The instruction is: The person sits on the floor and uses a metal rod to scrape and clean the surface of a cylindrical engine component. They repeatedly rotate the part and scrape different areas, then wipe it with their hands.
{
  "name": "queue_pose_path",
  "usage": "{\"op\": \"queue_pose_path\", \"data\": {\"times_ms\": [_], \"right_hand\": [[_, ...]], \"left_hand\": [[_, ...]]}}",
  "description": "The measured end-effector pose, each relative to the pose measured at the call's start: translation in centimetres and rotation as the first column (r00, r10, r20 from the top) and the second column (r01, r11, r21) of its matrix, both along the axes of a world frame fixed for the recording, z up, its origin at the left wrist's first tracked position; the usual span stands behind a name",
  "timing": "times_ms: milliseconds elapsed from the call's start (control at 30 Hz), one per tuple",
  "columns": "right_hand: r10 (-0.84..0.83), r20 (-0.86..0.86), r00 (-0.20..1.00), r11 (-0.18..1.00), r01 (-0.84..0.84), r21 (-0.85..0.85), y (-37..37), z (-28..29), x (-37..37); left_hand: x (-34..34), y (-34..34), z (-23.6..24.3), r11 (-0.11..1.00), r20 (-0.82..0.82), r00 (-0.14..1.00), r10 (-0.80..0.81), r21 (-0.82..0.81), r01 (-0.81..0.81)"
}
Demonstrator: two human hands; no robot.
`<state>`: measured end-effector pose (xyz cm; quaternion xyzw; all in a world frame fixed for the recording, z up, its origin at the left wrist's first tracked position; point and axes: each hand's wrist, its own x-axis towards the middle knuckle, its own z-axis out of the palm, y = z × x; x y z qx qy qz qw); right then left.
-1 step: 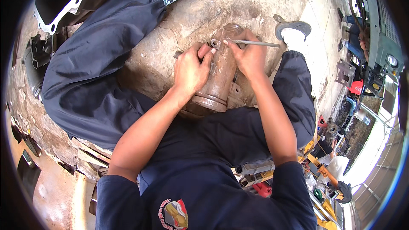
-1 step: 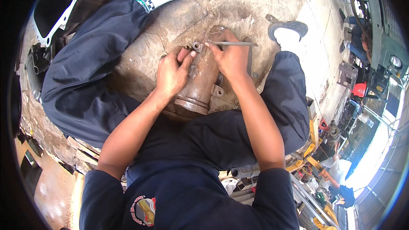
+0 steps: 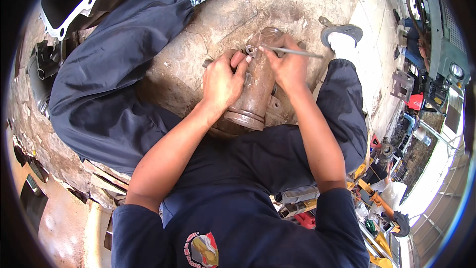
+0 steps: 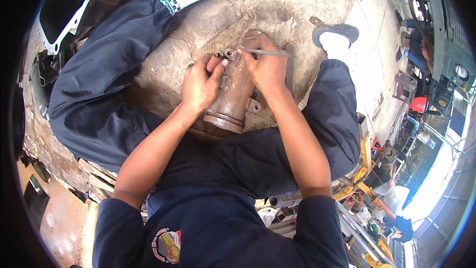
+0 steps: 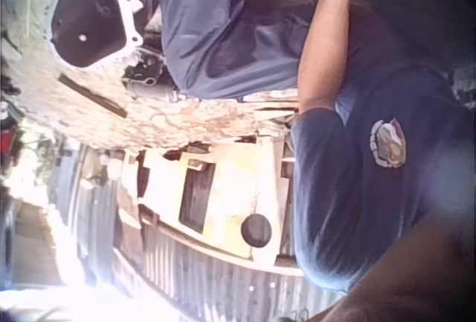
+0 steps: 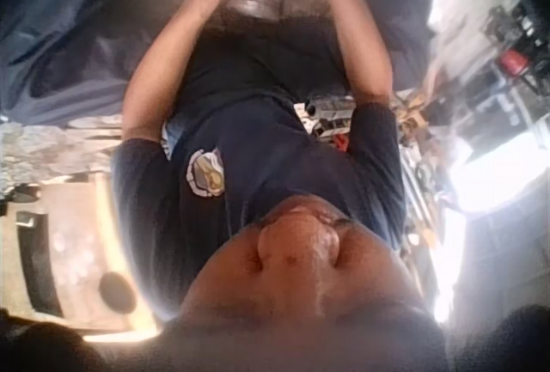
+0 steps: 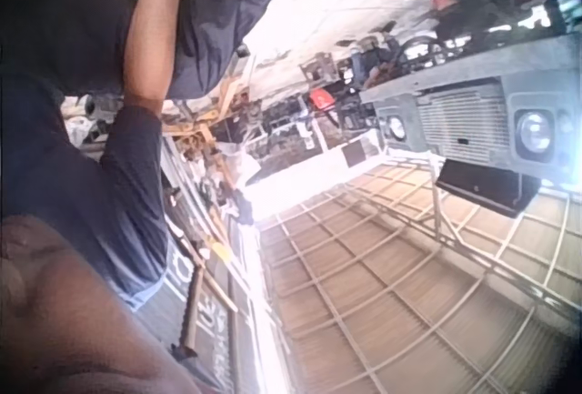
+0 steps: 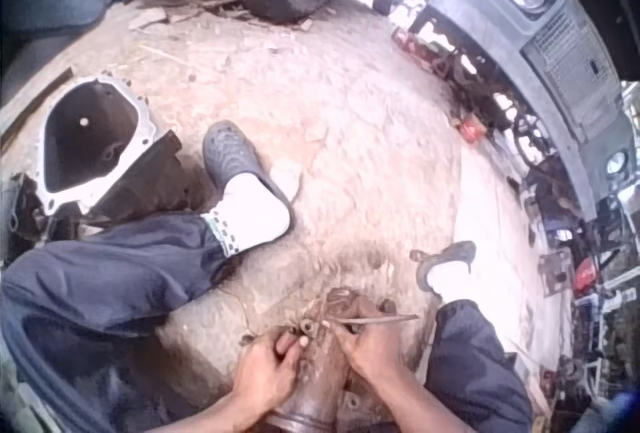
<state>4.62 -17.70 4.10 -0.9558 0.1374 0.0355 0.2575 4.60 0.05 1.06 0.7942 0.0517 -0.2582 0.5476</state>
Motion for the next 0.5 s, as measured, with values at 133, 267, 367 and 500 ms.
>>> {"op": "queue_pose_path", "data": {"times_ms": [133,267,367,500], "right_hand": [[-0.047,-0.004,0.999,0.99,0.047,0.133,1.5,0.6,-2.1],[-0.133,-0.016,0.991,0.979,0.134,0.155,0.6,-0.1,-1.3],[-0.187,0.04,0.981,0.973,0.18,0.142,0.7,-0.5,-0.7],[-0.26,-0.013,0.965,0.954,0.259,0.152,1.5,0.3,-1.3]], "left_hand": [[-0.4,0.0,-0.5,0.999,0.025,0.999,0.041,-0.005,-0.041],[-0.3,-0.1,-0.5,0.999,-0.003,1.0,0.028,-0.016,-0.028],[-0.3,-0.1,-0.4,0.999,0.0,1.0,0.03,-0.033,-0.03],[-0.4,0.0,-0.6,0.999,0.01,0.999,0.043,-0.027,-0.043]]}}
